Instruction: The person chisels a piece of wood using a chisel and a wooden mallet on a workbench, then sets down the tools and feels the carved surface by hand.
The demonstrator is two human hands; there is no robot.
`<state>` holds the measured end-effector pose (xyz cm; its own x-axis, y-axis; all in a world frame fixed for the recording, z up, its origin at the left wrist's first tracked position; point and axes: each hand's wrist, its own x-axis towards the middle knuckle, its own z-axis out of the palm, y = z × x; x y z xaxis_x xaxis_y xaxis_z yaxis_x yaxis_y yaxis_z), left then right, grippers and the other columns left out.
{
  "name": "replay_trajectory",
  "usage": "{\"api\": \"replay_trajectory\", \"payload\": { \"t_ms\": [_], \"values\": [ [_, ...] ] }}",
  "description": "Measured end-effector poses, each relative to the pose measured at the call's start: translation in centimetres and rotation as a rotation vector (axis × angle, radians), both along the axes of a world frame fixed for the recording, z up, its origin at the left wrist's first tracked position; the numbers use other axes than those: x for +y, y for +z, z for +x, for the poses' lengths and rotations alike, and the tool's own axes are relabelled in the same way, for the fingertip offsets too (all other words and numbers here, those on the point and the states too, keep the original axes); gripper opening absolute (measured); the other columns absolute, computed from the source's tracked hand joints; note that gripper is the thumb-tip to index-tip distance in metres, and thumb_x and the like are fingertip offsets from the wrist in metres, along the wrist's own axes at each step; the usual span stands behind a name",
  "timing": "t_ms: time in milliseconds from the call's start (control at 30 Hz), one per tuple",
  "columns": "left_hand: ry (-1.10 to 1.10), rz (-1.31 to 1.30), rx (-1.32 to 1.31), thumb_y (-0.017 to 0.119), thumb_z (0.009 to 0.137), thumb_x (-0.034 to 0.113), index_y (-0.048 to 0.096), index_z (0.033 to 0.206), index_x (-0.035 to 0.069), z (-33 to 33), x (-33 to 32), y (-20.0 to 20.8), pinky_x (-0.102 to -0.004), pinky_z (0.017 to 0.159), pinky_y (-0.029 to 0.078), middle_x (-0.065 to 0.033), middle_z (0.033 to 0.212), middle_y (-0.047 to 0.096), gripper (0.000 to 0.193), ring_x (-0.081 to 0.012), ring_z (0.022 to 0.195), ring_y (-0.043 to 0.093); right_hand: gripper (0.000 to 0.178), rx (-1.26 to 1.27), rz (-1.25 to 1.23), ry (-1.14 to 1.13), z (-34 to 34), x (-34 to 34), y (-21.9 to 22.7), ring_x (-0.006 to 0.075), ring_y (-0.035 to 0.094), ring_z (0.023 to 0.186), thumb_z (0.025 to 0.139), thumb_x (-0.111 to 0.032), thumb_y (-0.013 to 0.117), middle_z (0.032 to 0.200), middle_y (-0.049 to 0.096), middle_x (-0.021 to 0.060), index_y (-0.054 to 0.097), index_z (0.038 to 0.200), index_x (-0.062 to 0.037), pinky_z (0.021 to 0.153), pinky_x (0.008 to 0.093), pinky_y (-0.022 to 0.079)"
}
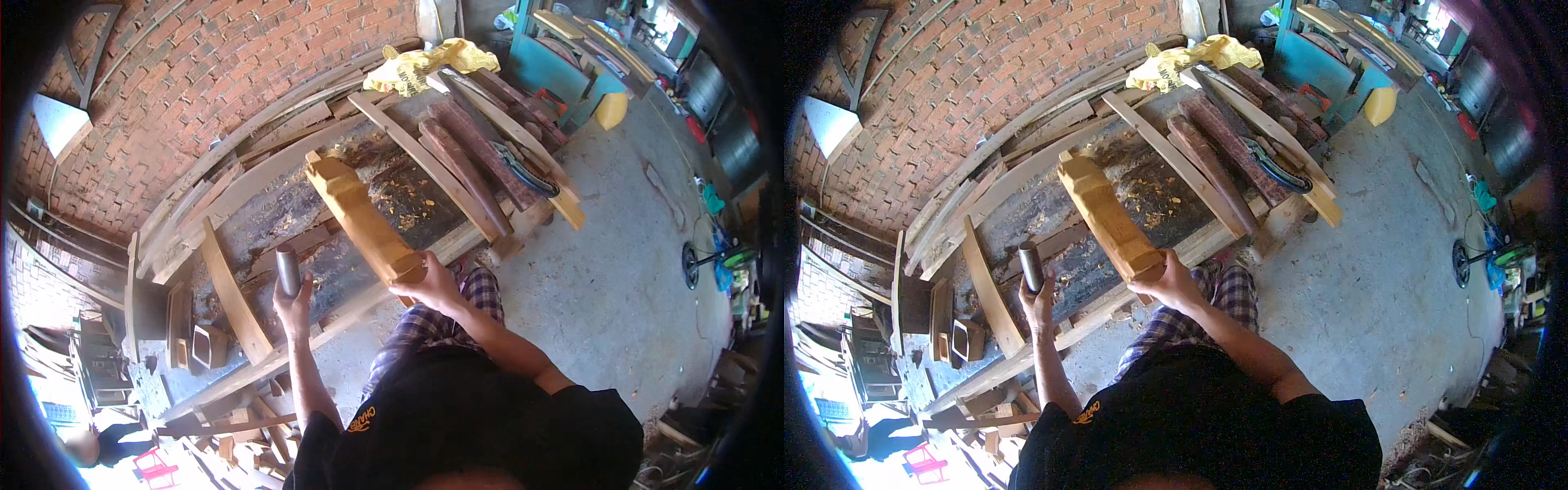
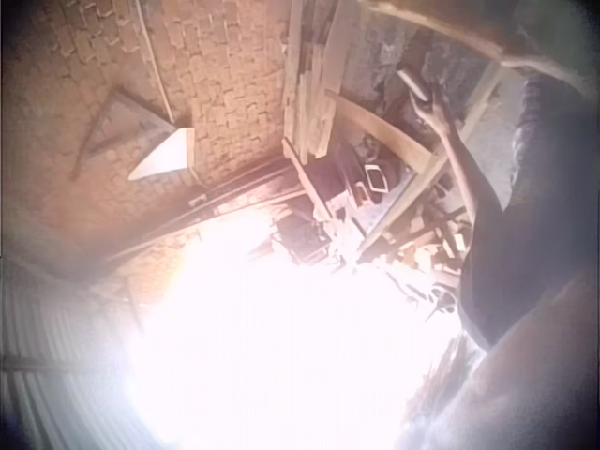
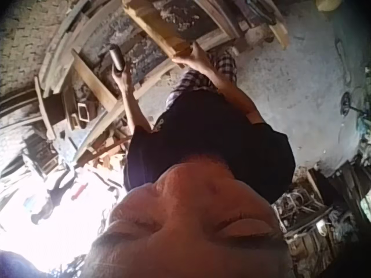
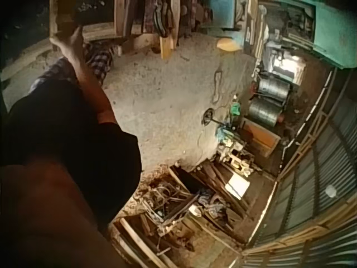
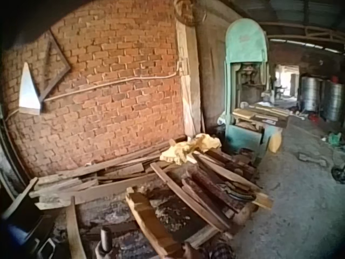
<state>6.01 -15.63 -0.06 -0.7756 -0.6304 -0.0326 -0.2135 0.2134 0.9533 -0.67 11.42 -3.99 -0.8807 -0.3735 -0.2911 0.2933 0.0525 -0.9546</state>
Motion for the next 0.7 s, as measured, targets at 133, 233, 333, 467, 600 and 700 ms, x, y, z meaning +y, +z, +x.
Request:
{"api": "replay_trajectory", "payload": {
  "t_ms": [133,233,333,467,600,700],
  "values": [
    [-0.001,-0.041,0.031,0.076,0.082,0.027,0.062,0.096,0.002,0.6,0.0,-0.8,-0.0249,0.059,0.042,0.0008,0.074,0.058,0.032,-0.0090,0.064,0.051,0.090,0.375,0.474,-0.015,1.5,-0.8,-1.5,0.0401,0.066,0.094,0.064,-0.038,0.088,0.104,0.064,0.0251,0.037,0.129,-0.0020,0.077,0.0449,0.054],
    [-0.031,-0.054,0.023,0.076,0.081,0.026,0.061,0.093,0.002,0.9,0.0,-1.7,-0.0256,0.060,0.043,0.0000,0.073,0.058,0.031,-0.0088,0.064,0.051,0.092,0.354,0.465,-0.035,1.9,-1.5,-1.6,0.0406,0.066,0.091,0.065,-0.042,0.087,0.102,0.065,0.0259,0.036,0.130,-0.0020,0.078,0.0441,0.054],
    [-0.070,-0.082,0.016,0.077,0.081,0.026,0.060,0.089,0.001,0.5,0.8,-1.6,-0.0265,0.059,0.043,-0.0010,0.072,0.058,0.032,-0.0090,0.064,0.050,0.097,0.494,0.494,-0.007,0.7,-1.6,-2.5,0.0434,0.067,0.086,0.068,-0.038,0.085,0.098,0.064,0.0322,0.027,0.132,0.0057,0.077,0.0447,0.057],
    [-0.155,-0.079,0.058,0.075,0.080,0.022,0.062,0.097,-0.001,0.3,2.3,-1.6,-0.0268,0.060,0.047,-0.0048,0.074,0.063,0.032,-0.0108,0.066,0.057,0.105,0.447,0.587,0.199,-0.8,-0.4,-0.5,0.0412,0.067,0.086,0.072,-0.045,0.082,0.104,0.060,0.0344,0.019,0.139,0.0061,0.078,0.0432,0.058],
    [-0.373,-0.177,0.141,0.081,0.073,0.019,0.063,0.097,0.000,0.3,5.3,-0.3,-0.0317,0.064,0.056,-0.0097,0.085,0.067,0.036,-0.0171,0.070,0.066,0.074,0.734,0.560,0.004,-0.9,3.6,3.0,0.0372,0.063,0.093,0.082,-0.041,0.073,0.106,0.062,0.0248,0.041,0.132,0.0036,0.082,0.0429,0.053],
    [-0.669,-0.520,0.390,0.074,0.066,0.008,0.063,0.088,0.005,-0.6,8.9,1.5,-0.0391,0.065,0.054,-0.0109,0.082,0.065,0.026,-0.0275,0.072,0.065,0.056,0.988,0.936,-0.310,-2.6,8.2,4.0,0.0385,0.056,0.102,0.086,-0.037,0.069,0.110,0.057,0.0198,0.050,0.125,-0.0021,0.084,0.0487,0.046]
  ]
}}
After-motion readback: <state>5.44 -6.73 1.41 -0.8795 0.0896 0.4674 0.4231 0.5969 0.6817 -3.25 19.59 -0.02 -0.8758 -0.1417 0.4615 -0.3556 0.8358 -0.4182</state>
